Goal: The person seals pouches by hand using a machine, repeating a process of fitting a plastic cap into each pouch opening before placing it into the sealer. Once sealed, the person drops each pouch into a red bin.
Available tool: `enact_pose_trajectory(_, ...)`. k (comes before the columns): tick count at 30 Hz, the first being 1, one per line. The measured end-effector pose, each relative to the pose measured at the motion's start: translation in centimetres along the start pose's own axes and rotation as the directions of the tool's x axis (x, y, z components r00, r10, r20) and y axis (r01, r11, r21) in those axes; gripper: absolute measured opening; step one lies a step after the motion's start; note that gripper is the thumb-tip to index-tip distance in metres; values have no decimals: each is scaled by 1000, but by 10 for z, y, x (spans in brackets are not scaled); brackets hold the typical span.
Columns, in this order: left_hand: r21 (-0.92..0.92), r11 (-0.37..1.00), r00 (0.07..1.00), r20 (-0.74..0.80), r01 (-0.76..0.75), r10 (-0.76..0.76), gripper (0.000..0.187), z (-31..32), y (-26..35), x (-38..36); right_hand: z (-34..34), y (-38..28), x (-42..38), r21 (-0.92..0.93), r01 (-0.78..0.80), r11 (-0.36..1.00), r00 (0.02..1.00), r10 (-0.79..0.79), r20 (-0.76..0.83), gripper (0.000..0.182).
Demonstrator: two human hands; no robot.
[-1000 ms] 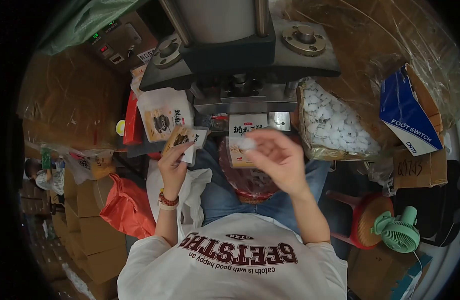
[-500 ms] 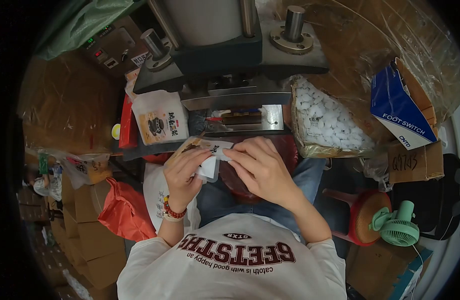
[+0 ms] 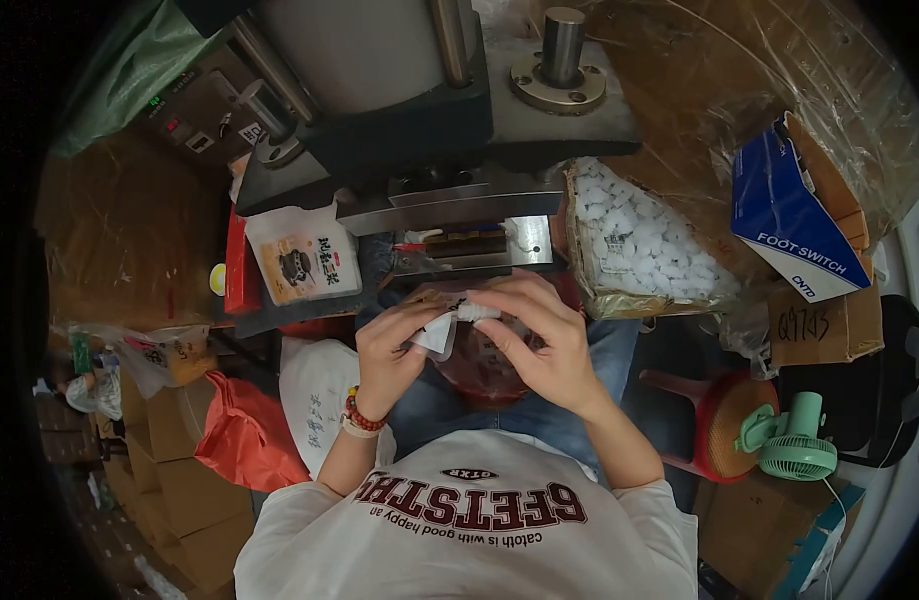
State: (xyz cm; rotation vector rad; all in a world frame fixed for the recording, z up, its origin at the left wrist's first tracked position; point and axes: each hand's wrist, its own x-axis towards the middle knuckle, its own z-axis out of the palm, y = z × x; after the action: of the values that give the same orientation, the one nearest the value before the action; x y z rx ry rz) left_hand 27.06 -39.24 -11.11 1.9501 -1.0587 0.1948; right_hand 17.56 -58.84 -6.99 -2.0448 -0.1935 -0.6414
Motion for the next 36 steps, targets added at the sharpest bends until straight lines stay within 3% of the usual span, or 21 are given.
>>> enact_pose_trajectory(2, 34, 999, 999, -30, -38, 39, 41, -1, 2, 2, 2, 3, -2, 3, -8, 1000, 1000, 8, 12, 33)
enact_pose_trajectory(4, 69, 997, 999, 13, -34, 33, 42, -7, 10, 4, -1, 5, -1, -319, 154, 935, 984, -116, 133, 34)
enact_pose_trajectory(7, 98, 995, 996, 79, -36, 28, 38, -10, 18, 5, -11, -9, 7, -421, 273, 865, 941, -149, 303, 39)
enact_pose_trajectory(9, 98, 994, 995, 89, -41, 33, 33, -4, 17, 6, -7, -2, 7, -429, 258, 865, 946, -137, 292, 39)
enact_pose_trajectory(11, -223, 953, 977, 100, 205, -187, 19, 13, 5, 2, -5, 4, 7, -433, 249, 866, 949, -130, 287, 40)
enact_pose_trajectory(12, -222, 954, 978, 97, 204, -186, 19, 22, -5, -2, -4, 6, 8, -390, 148, 909, 985, -99, 142, 40)
enact_pose_trajectory(14, -470, 611, 771, 375, 637, -515, 23, 38, -22, -5, -13, 10, 7, -238, -55, 970, 996, 36, -83, 38)
enact_pose_trajectory(15, -471, 611, 772, 374, 636, -514, 23, 39, -22, 1, -23, 14, 7, -298, -70, 952, 988, 25, -150, 38)
enact_pose_trajectory(17, -738, 204, 679, 428, 644, -597, 24, 38, -21, 19, -47, 19, 13, -456, -125, 881, 971, 13, -239, 32)
enact_pose_trajectory(18, -742, 160, 659, 447, 650, -604, 22, 36, -23, 28, -53, 24, 13, -456, -126, 881, 971, 15, -238, 32)
enact_pose_trajectory(20, -749, 124, 652, 467, 650, -598, 22, 37, -31, 41, -57, 39, 12, -729, -363, 580, 932, 220, -289, 26)
enact_pose_trajectory(21, -755, 90, 646, 486, 650, -589, 23, 37, -35, 46, -54, 56, 9, -730, -359, 582, 933, 220, -283, 26)
enact_pose_trajectory(23, -793, 73, 679, 465, 604, -569, 24, 44, -42, 47, -45, 90, 4, -787, -466, 404, 836, 493, -242, 26)
enact_pose_trajectory(26, -781, 47, 654, 486, 622, -580, 25, 43, -43, 42, -46, 89, 2, -757, -408, 511, 895, 389, -219, 20)
enact_pose_trajectory(28, -662, 213, 639, 507, 718, -579, 33, 37, -50, 42, -48, 94, -1, -739, -371, 561, 921, 323, -218, 20)
enact_pose_trajectory(29, -667, 214, 642, 501, 714, -581, 33, 28, -53, 38, -49, 97, 0, -727, -330, 602, 943, 251, -219, 19)
enact_pose_trajectory(30, -459, 580, 725, 248, 672, -643, 43, 9, -53, 33, -48, 99, 2, -729, -323, 603, 945, 245, -216, 19)
enact_pose_trajectory(31, -115, 809, 814, 4, 577, -581, 55, -10, -51, 27, -46, 100, 2, -691, -317, 649, 948, 228, -220, 19)
enact_pose_trajectory(32, 412, 803, 902, -165, 431, -400, 66, -30, -49, 23, -45, 101, 1, -649, -314, 693, 949, 217, -228, 19)
enact_pose_trajectory(34, 831, 502, 971, -193, 239, -144, 78, -57, -63, 0, -47, 103, 4, -674, -305, 673, 952, 225, -207, 19)
enact_pose_trajectory(36, 773, 612, 945, 53, 166, -324, 86, -65, -96, -38, -47, 91, 10, -695, -280, 662, 959, 221, -175, 18)
